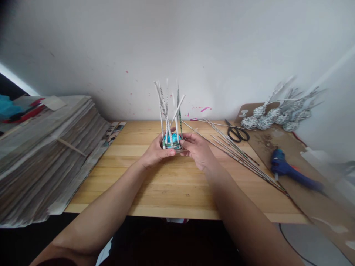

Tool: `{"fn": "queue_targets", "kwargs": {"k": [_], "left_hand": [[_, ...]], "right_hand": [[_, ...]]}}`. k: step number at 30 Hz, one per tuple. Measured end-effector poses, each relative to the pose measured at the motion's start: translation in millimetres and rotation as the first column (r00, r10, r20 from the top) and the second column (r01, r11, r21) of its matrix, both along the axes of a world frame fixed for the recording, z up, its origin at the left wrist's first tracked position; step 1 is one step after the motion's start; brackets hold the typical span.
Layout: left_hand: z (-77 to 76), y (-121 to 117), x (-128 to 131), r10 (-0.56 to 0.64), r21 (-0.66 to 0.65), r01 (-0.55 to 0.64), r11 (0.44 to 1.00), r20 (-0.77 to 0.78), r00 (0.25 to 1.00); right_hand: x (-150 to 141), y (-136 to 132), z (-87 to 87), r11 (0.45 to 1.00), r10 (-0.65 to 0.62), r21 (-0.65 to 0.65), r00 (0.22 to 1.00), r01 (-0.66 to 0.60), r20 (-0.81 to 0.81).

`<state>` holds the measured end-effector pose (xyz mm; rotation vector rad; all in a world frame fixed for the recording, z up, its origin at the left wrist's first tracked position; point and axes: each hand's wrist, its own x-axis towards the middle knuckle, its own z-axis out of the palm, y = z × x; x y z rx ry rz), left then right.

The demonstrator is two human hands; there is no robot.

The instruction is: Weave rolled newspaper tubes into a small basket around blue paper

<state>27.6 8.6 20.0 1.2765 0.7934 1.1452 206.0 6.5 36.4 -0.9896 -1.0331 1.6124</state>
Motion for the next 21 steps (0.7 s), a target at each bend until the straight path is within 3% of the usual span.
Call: {"fn": "queue_targets", "kwargs": {"k": [7,15,21], "left_hand": [[-6.5,1.9,-0.6,0.108,-0.039,-0.114,0.993,-0.144,0.984],[-8.3,-2.6,5.6,0.113,-0.120,-0.103,0.987,0.075,0.991],[-5.3,-1.7,6.6,0.155,-0.161,-0.127,0.979,0.177,0.972]], "right_hand": [[-7.6,-3.8,-2.3,0.986,-0.143,0.103,0.987,0.135,0.074],[-6.7,-3.0,-9.9,0.960,-0.106,0.275,0.974,0.049,0.198],[-3.6,-7.4,0.7,0.966,-0.124,0.246,0.980,0.084,0.156]]}}
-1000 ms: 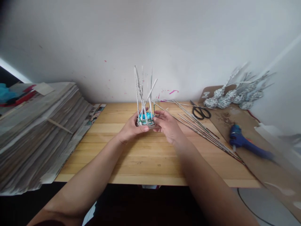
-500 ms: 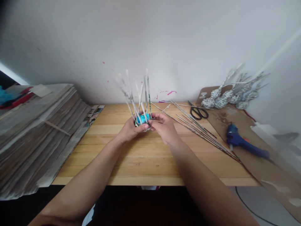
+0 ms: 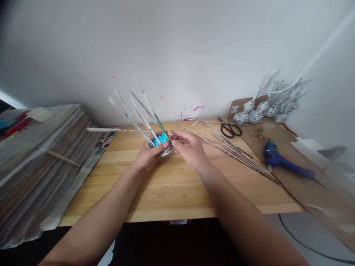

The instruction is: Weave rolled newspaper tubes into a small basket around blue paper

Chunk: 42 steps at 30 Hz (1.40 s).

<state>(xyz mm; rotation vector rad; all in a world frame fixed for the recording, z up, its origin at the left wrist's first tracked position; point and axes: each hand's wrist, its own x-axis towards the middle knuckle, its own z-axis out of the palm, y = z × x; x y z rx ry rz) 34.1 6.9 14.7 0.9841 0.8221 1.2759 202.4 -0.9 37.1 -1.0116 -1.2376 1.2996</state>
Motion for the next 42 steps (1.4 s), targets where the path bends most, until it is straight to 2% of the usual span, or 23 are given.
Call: {"fn": "queue_targets", "kwargs": {"k": [5,10,15,19,22,24,26,29,36,39,42], "left_hand": [[0.9,-1.9,-1.6,-0.041,0.071,0.038,0.997,0.039,0.998],[-1.9,-3.2,-5.0,-0.050,0.119,0.051,0.992,-0.011,0.999],[0.2,-3.9,-7.6,-0.044,0.196,0.068,0.978,-0.125,0.991],[2.9,-3.9,-7.9,-0.048,0.232,0.098,0.968,-0.209,0.977],[4.1,-3.4,-7.6,-0.049,0.256,0.112,0.960,-0.240,0.969],[4.7,-3.2,-7.4,-0.043,0.266,0.110,0.958,-0.246,0.968],[5.4,-3.4,-7.4,-0.037,0.271,0.112,0.956,-0.267,0.963],[7.1,-4.2,-7.4,-0.036,0.286,0.130,0.949,-0.310,0.950],[13.4,-7.7,-4.2,-0.061,0.263,0.160,0.951,-0.349,0.935],[15.0,-8.3,-2.6,-0.075,0.258,0.174,0.950,-0.352,0.933],[13.5,-8.1,-2.2,-0.093,0.248,0.180,0.952,-0.327,0.941]], "right_hand": [[3.8,-3.4,8.6,0.990,-0.064,0.131,0.997,0.059,0.033],[2.6,-8.7,12.7,0.949,-0.121,0.299,0.992,0.101,0.049],[0.8,-11.7,13.3,0.953,-0.122,0.281,0.993,0.116,0.003],[1.7,-9.8,12.6,0.967,-0.114,0.236,0.991,0.095,0.069],[1.9,-9.8,12.8,0.960,-0.087,0.273,0.991,0.056,0.103],[1.6,-11.4,13.1,0.934,-0.119,0.351,0.985,0.067,0.128],[1.6,-13.5,13.5,0.884,-0.176,0.462,0.965,0.069,0.193],[2.6,-15.2,14.1,0.810,-0.211,0.587,0.933,0.000,0.291],[5.0,-14.1,13.7,0.764,-0.215,0.642,0.910,-0.069,0.354],[3.7,-13.3,10.0,0.780,-0.177,0.620,0.921,-0.085,0.348],[0.8,-11.4,4.1,0.851,-0.140,0.524,0.960,-0.009,0.244]]}}
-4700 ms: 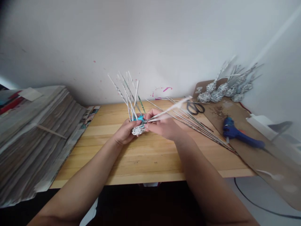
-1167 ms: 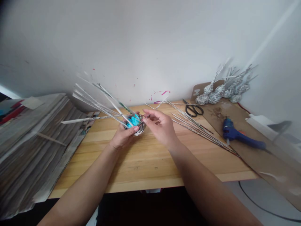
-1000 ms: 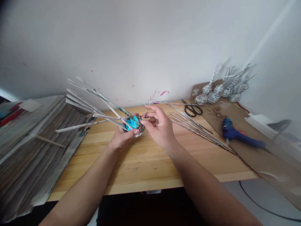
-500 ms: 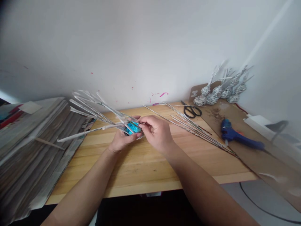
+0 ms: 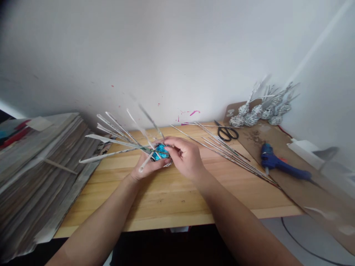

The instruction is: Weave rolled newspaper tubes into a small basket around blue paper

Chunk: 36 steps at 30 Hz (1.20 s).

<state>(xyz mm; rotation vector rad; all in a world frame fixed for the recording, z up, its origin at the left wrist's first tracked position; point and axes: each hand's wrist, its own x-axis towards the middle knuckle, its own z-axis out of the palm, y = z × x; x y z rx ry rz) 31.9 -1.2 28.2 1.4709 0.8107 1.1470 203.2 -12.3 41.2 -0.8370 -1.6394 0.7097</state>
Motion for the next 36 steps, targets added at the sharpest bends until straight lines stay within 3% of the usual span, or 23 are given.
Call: {"fn": "queue_targets", "kwargs": {"k": [8,12,15,22,28,36], "left_hand": [[-12.8,0.5,-0.8,-0.014,-0.002,0.014,1.000,0.018,1.000],[-11.4,-0.2,1.1,0.062,0.074,-0.061,0.995,-0.006,0.998],[-8.6,-0.8,3.2,0.036,0.067,-0.037,0.997,0.009,0.999],[-10.0,0.5,4.3,0.005,0.071,-0.009,0.997,0.049,0.999],[-7.8,0.7,4.9,0.021,0.085,-0.024,0.996,0.037,0.999],[-10.8,-1.6,2.7,0.088,0.138,-0.077,0.987,-0.071,0.994]], "right_hand": [[-6.0,5.0,-5.0,0.976,-0.121,-0.192,0.985,0.097,-0.119],[-5.8,4.5,-2.6,0.958,-0.178,-0.235,0.982,0.161,-0.054],[-3.6,4.2,-0.7,0.954,-0.155,-0.260,0.988,0.149,-0.005],[0.1,8.8,-1.9,0.914,-0.129,-0.399,0.987,0.079,-0.100],[-0.5,7.5,1.3,0.901,-0.090,-0.430,0.995,0.061,-0.049],[-3.1,6.9,-2.7,0.910,-0.182,-0.382,0.983,0.159,-0.024]]}}
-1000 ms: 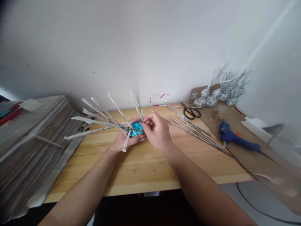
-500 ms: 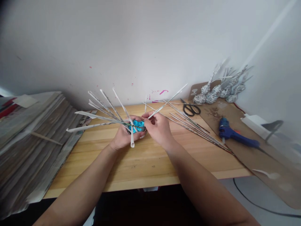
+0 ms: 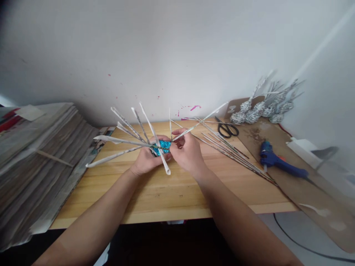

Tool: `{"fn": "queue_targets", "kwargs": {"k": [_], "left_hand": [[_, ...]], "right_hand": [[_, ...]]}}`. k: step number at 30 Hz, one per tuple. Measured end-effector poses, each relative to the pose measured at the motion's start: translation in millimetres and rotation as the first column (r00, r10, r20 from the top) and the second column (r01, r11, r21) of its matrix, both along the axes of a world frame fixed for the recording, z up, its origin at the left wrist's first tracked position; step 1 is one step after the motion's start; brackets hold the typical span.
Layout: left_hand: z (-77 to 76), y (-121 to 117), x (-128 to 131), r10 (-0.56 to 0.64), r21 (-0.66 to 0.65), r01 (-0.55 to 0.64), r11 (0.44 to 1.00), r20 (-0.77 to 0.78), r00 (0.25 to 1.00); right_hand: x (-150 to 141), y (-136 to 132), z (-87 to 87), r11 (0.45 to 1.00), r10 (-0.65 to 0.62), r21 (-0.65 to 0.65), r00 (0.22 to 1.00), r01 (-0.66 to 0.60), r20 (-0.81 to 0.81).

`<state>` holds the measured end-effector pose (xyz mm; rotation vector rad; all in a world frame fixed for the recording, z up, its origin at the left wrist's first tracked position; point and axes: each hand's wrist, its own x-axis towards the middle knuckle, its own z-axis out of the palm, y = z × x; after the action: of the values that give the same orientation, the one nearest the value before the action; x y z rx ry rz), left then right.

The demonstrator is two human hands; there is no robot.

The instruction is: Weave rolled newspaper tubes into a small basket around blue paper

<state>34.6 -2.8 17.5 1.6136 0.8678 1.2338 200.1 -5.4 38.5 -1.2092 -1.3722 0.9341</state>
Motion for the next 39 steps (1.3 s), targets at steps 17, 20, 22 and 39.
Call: {"fn": "queue_targets", "kwargs": {"k": [17,20,22,39], "left_hand": [[0.6,-3.8,-1.2,-0.095,-0.118,0.095,0.989,0.001,0.995],[0.9,-1.9,-0.4,-0.086,-0.126,0.088,0.988,0.021,0.996],[1.3,0.1,-0.4,-0.067,-0.111,0.071,0.991,0.040,0.997],[3.8,-2.5,0.1,-0.055,-0.115,0.059,0.992,0.031,0.998]], "right_hand": [[12.7,12.5,1.9,0.811,0.239,-0.374,0.839,-0.450,-0.489],[12.1,12.5,1.8,0.814,0.224,-0.361,0.819,-0.455,-0.528],[12.6,12.2,2.5,0.827,0.201,-0.340,0.800,-0.448,-0.566],[4.9,6.6,5.6,0.930,0.184,-0.245,0.924,-0.274,-0.334]]}}
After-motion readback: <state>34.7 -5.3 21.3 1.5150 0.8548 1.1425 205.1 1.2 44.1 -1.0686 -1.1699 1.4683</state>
